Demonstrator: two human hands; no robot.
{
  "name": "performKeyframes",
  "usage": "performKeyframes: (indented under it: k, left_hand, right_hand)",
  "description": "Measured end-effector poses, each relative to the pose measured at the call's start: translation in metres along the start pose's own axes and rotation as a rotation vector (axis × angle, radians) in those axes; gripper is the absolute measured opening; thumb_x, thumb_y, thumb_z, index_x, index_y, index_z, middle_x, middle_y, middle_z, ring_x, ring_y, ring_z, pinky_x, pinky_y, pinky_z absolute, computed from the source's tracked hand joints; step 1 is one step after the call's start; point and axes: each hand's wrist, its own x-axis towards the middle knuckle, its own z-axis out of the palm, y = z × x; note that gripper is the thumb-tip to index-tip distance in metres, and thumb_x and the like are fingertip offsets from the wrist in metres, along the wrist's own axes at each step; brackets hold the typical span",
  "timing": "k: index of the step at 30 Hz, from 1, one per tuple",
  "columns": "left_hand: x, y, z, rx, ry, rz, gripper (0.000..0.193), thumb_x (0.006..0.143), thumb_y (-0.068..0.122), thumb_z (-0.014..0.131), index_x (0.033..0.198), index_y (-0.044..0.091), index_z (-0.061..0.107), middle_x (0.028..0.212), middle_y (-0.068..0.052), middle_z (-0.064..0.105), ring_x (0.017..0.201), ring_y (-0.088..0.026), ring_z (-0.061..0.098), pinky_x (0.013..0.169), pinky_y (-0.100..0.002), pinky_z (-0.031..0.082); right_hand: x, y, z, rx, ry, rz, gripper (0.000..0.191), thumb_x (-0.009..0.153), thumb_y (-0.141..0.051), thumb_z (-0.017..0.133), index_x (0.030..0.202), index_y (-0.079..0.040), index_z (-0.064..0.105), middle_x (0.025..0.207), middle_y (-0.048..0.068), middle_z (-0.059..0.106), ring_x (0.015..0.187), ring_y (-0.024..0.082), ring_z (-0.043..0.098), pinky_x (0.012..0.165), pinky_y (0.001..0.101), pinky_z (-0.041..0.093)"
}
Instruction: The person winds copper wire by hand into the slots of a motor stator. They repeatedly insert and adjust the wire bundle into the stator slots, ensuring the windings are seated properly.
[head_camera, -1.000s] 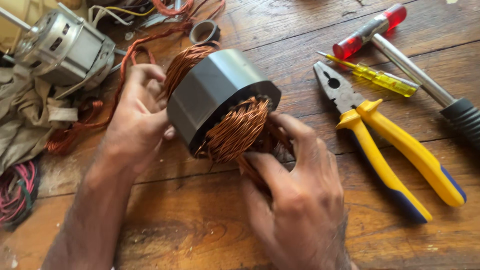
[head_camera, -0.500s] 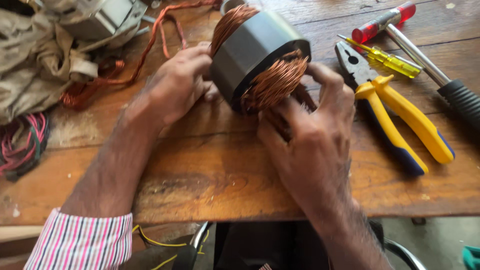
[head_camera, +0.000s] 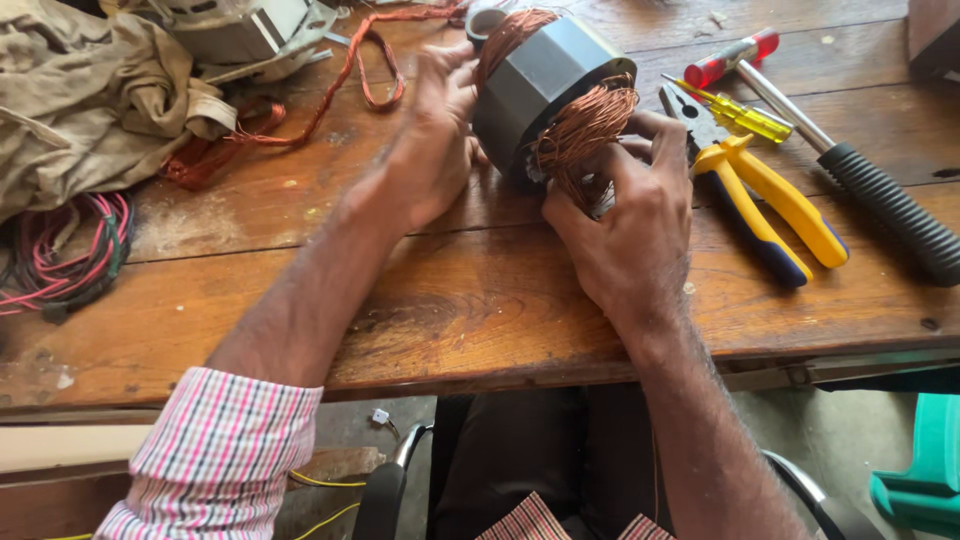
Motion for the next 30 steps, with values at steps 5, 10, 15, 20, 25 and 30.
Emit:
performKeyframes:
  k: [5, 10, 15, 20, 25, 30]
  left_hand:
    - [0.001, -0.004, 0.006, 0.09, 0.008, -0.122, 0.099, 0.088, 0.088, 0.019, 0.156, 0.018, 0.034, 0.129, -0.009, 0.052, 0.105, -0.021, 0.043, 0.088, -0.04, 0.04]
    - [-0.001, -0.006, 0.009, 0.137, -0.055, -0.035, 0.106, 0.081, 0.092, 0.012, 0.157, 0.02, 0.031, 0.137, -0.007, 0.046, 0.115, -0.019, 0.042, 0.098, -0.043, 0.041]
    - [-0.003, -0.004, 0.01, 0.068, -0.061, -0.052, 0.095, 0.088, 0.086, 0.013, 0.157, 0.023, 0.032, 0.141, -0.004, 0.045, 0.117, -0.017, 0.042, 0.099, -0.042, 0.041]
    - [0.001, -0.005, 0.004, -0.049, 0.032, -0.168, 0.08, 0.09, 0.076, 0.011, 0.155, 0.031, 0.021, 0.125, -0.005, 0.06, 0.097, -0.019, 0.048, 0.087, -0.04, 0.044]
    - [0.003, -0.001, -0.004, -0.11, -0.144, -0.058, 0.082, 0.105, 0.07, 0.019, 0.155, 0.01, 0.043, 0.106, -0.006, 0.06, 0.093, -0.017, 0.045, 0.081, -0.035, 0.04]
    - [-0.001, 0.01, -0.015, -0.055, -0.137, -0.209, 0.061, 0.102, 0.056, 0.027, 0.149, 0.02, 0.043, 0.119, 0.002, 0.067, 0.09, -0.013, 0.047, 0.075, -0.03, 0.04]
  right_hand:
    - [-0.003, 0.001, 0.001, -0.027, 0.013, -0.011, 0.028, 0.088, -0.02, 0.084, 0.111, -0.005, 0.078, 0.131, 0.016, 0.054, 0.121, 0.031, 0.059, 0.102, 0.0471, 0.051]
    - [-0.004, -0.001, -0.001, -0.007, 0.027, -0.003, 0.026, 0.09, -0.02, 0.083, 0.111, -0.005, 0.077, 0.132, 0.015, 0.054, 0.122, 0.03, 0.06, 0.103, 0.0454, 0.051]
    - [-0.006, -0.004, 0.0, -0.114, 0.027, -0.009, 0.023, 0.092, -0.022, 0.083, 0.109, -0.008, 0.079, 0.132, 0.012, 0.057, 0.123, 0.029, 0.058, 0.104, 0.0511, 0.042]
    - [-0.007, -0.003, 0.003, -0.128, 0.03, 0.003, 0.021, 0.091, -0.022, 0.081, 0.106, -0.008, 0.077, 0.132, 0.012, 0.056, 0.123, 0.028, 0.056, 0.104, 0.0507, 0.041]
    - [-0.007, -0.004, 0.001, -0.081, 0.043, 0.005, 0.028, 0.089, -0.021, 0.081, 0.114, -0.008, 0.075, 0.133, 0.012, 0.055, 0.122, 0.028, 0.057, 0.105, 0.0504, 0.042]
    - [-0.008, -0.009, -0.001, -0.083, 0.046, 0.014, 0.031, 0.093, -0.027, 0.082, 0.118, -0.01, 0.073, 0.132, 0.011, 0.055, 0.122, 0.029, 0.057, 0.103, 0.0507, 0.043]
